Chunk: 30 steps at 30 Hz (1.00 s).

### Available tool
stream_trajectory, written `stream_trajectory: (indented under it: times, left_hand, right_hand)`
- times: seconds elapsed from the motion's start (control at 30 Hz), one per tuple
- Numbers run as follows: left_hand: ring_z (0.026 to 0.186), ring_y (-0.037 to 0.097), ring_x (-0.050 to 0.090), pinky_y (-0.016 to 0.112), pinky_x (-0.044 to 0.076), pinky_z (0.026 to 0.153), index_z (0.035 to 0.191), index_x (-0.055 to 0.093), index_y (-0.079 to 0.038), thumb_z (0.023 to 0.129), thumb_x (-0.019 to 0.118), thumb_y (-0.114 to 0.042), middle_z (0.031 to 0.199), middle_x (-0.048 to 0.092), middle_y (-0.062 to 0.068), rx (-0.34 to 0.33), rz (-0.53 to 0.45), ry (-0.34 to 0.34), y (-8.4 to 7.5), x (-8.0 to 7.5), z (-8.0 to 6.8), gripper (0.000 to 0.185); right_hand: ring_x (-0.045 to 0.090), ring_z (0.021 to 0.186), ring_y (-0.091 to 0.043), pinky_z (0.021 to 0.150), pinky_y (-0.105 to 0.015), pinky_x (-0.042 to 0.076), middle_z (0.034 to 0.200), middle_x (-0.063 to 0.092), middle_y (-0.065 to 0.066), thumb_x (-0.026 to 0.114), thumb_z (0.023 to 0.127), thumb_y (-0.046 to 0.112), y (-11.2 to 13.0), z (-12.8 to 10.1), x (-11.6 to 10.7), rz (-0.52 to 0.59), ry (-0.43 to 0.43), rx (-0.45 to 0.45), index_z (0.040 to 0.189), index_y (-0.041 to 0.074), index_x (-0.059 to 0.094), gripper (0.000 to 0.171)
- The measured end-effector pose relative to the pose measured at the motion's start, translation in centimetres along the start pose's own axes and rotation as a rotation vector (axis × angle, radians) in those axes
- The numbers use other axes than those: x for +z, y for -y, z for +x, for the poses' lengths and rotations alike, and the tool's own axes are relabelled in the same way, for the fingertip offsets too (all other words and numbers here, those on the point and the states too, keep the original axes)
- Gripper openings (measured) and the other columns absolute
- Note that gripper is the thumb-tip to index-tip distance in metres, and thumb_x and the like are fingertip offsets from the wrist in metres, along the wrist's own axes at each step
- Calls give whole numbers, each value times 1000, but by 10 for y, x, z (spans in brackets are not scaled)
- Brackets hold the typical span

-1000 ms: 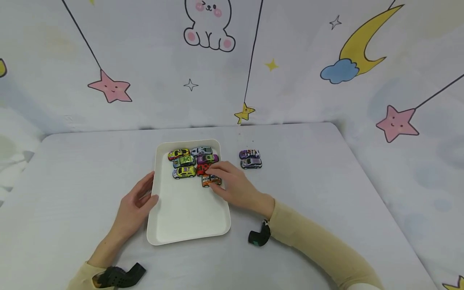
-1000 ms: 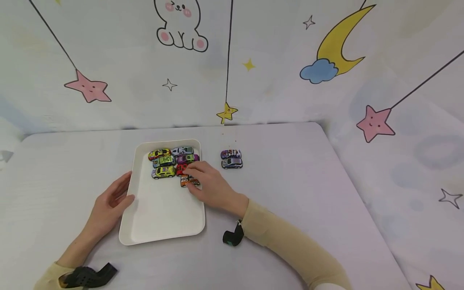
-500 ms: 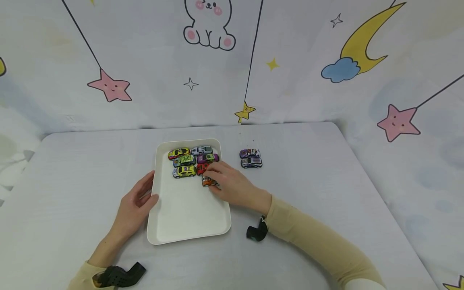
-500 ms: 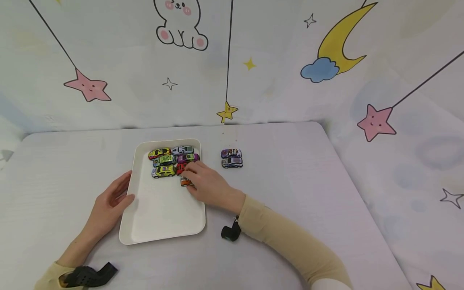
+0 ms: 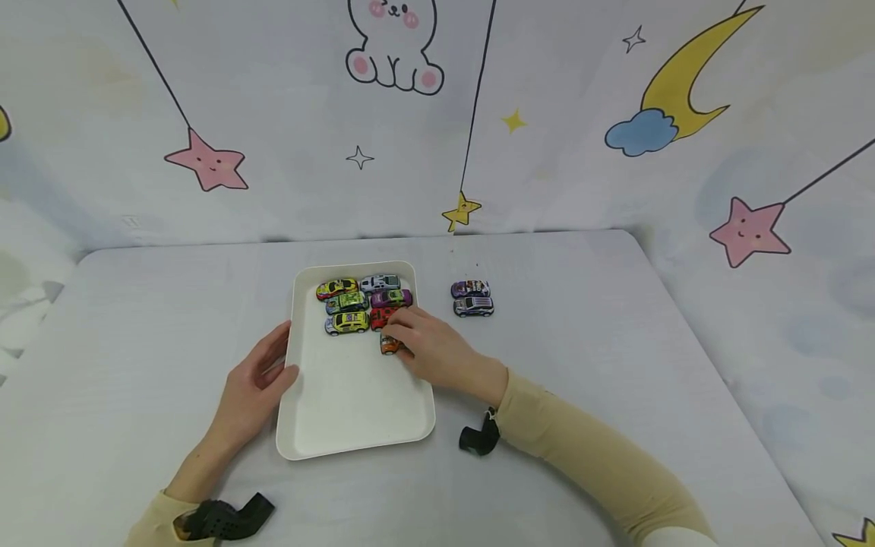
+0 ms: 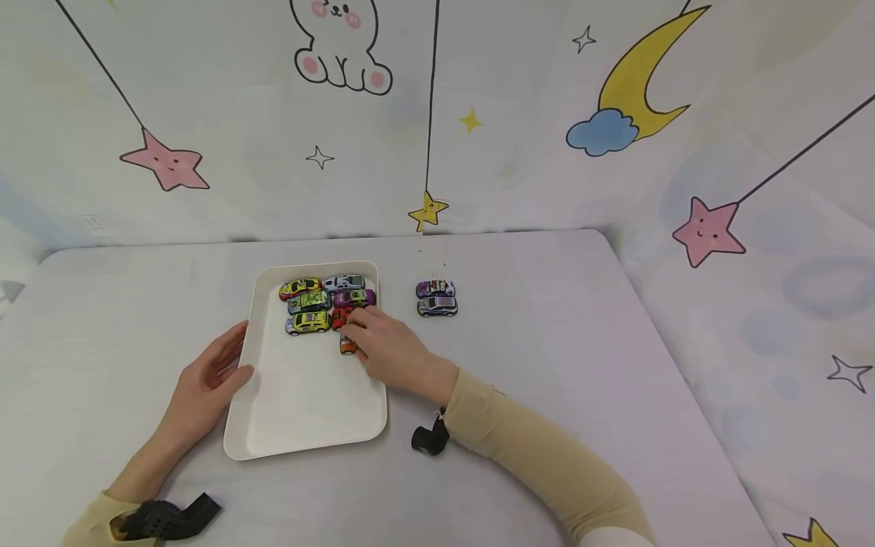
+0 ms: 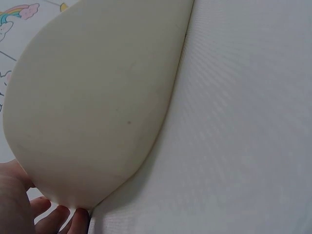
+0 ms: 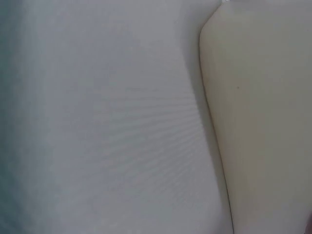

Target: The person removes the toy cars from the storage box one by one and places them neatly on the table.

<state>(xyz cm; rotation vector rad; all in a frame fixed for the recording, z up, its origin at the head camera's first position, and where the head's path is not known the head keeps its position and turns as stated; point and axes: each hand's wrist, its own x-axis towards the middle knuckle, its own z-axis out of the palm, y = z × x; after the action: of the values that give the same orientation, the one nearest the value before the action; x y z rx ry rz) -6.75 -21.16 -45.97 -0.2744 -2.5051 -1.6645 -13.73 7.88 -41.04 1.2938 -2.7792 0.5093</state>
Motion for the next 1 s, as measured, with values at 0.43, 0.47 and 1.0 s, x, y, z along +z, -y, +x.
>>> stream_trajectory:
  times: [0.43,0.47,1.0]
  left_hand:
    - [125,-11,46,4,43,97,153,37,-3,97,59,-1,151,45,25,-7,-12,0,-2,0,0,60]
    - [125,-11,46,4,43,97,153,37,-3,97,59,-1,150,45,24,-7,-12,0,-2,0,0,60]
    - [127,-11,46,4,43,97,154,36,-5,97,60,-1,151,44,24,-3,-22,5,-2,0,0,61]
  right_hand:
    - [59,112,-21,91,-32,57,119,64,-7,66,94,6,4,1,-2,-100,46,-3,123,7,68,28]
    - [60,111,-21,90,-32,57,119,64,-6,66,94,6,5,1,-2,-118,49,-11,123,7,68,29]
    - [62,102,-20,76,-30,59,118,63,-5,67,85,2,4,1,-1,-236,50,-59,123,10,68,39]
